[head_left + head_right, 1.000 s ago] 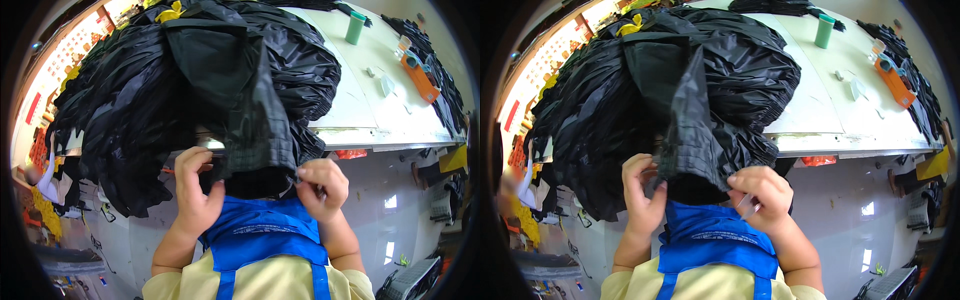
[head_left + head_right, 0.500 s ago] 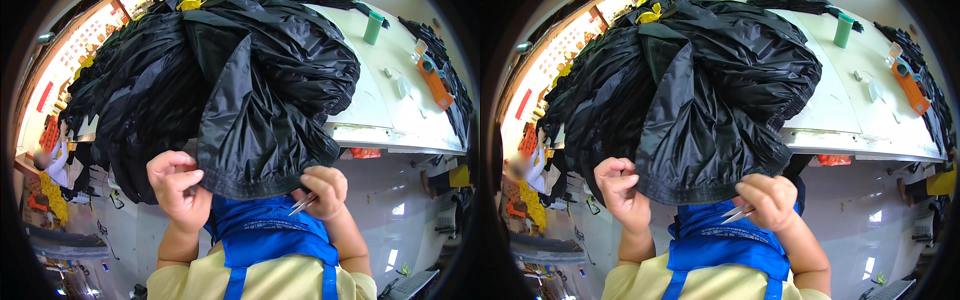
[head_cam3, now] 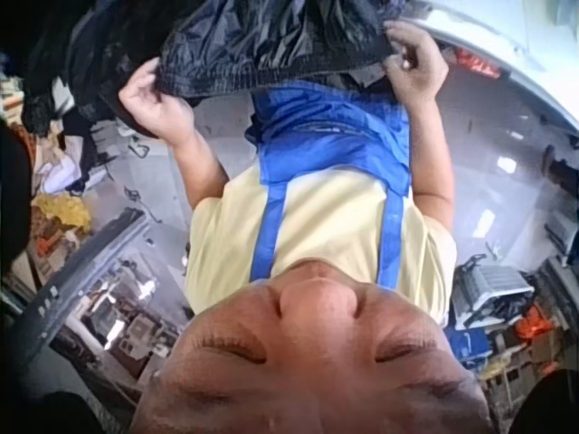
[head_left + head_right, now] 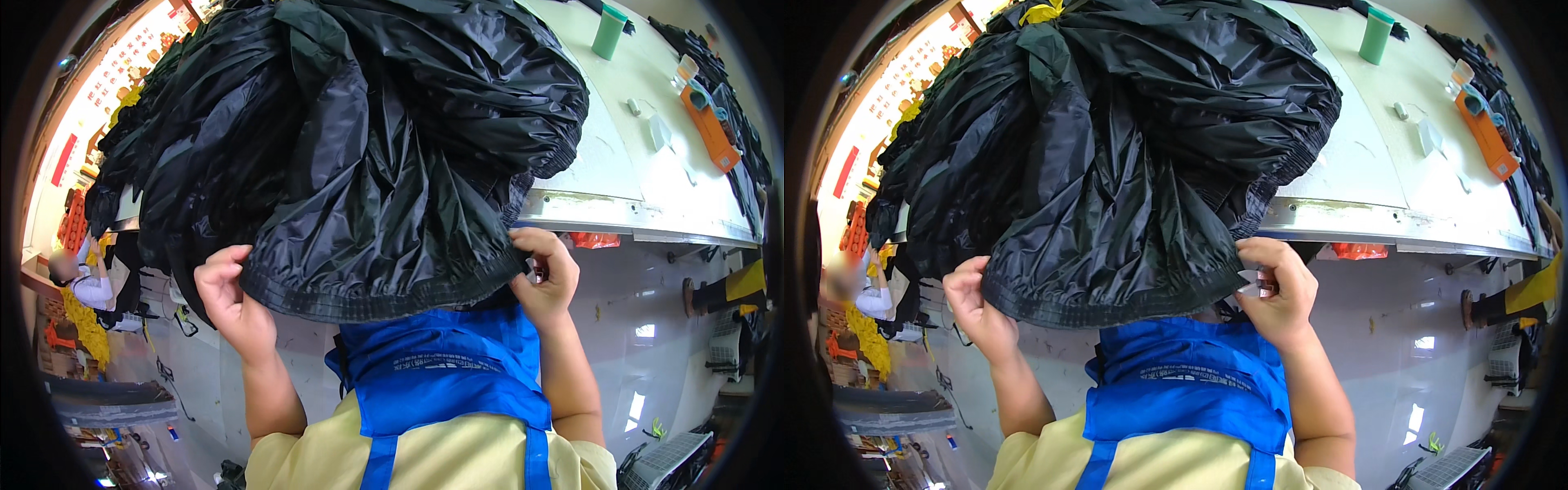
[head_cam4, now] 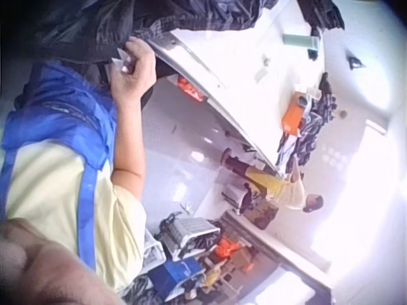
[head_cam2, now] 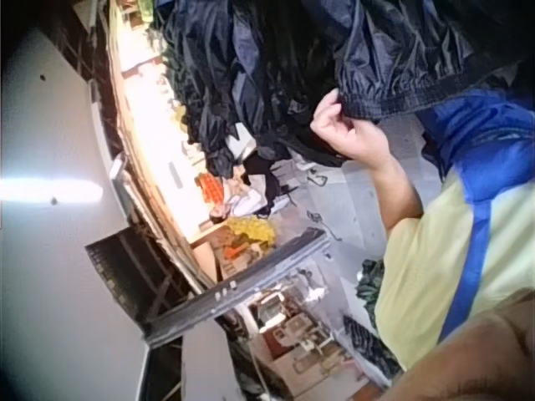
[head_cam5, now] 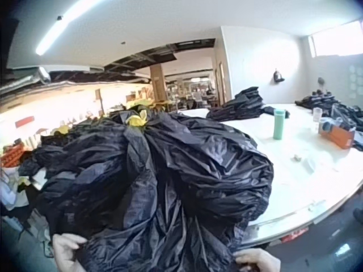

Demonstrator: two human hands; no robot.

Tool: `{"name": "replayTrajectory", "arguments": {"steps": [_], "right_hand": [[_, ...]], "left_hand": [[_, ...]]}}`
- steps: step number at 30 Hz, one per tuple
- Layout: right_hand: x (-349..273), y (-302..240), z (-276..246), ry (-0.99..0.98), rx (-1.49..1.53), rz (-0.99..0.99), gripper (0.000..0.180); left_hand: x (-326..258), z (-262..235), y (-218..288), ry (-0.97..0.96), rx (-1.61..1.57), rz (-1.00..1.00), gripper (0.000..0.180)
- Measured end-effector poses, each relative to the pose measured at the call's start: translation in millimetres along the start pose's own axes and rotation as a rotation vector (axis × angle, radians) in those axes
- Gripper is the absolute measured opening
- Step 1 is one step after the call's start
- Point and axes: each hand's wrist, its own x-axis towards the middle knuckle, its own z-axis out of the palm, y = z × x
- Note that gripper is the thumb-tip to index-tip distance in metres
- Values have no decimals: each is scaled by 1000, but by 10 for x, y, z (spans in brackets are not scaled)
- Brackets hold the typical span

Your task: The person repeatedly picks black garments from a large pile, uses small scissors to trim tags or threads from the waistband area, and returns the items to the pile. The process is repeated for multiple garments throughout the clip.

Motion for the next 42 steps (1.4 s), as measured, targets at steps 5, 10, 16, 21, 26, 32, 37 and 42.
{"name": "replayTrajectory", "arguments": {"steps": [5,10,16,21,26,32,37,42], "right_hand": [[198,-178,21,-150,34,-154,32],[405,-398,136,-248,35,-101,21],[534,-614,176,-284,98,-24,6],[731,-461,-37,-461,255,158,15],[702,-280,105,-481,195,326,18],[558,-396,191,-201,275,264,30],[591,-749,7,-272,-201,-127,40],[571,-804,84,-240,-248,-121,38]], "left_hand": [[150,-106,230,-396,704,83,39],[190,142,1157,-799,425,122,63],[82,845,612,-654,160,165,28],[301,739,586,-847,-396,-574,17],[328,785,379,-941,-711,-890,18],[301,810,319,-773,-924,-1150,25],[328,804,319,-765,-933,-1172,26],[301,811,318,-765,-922,-1135,25]]}}
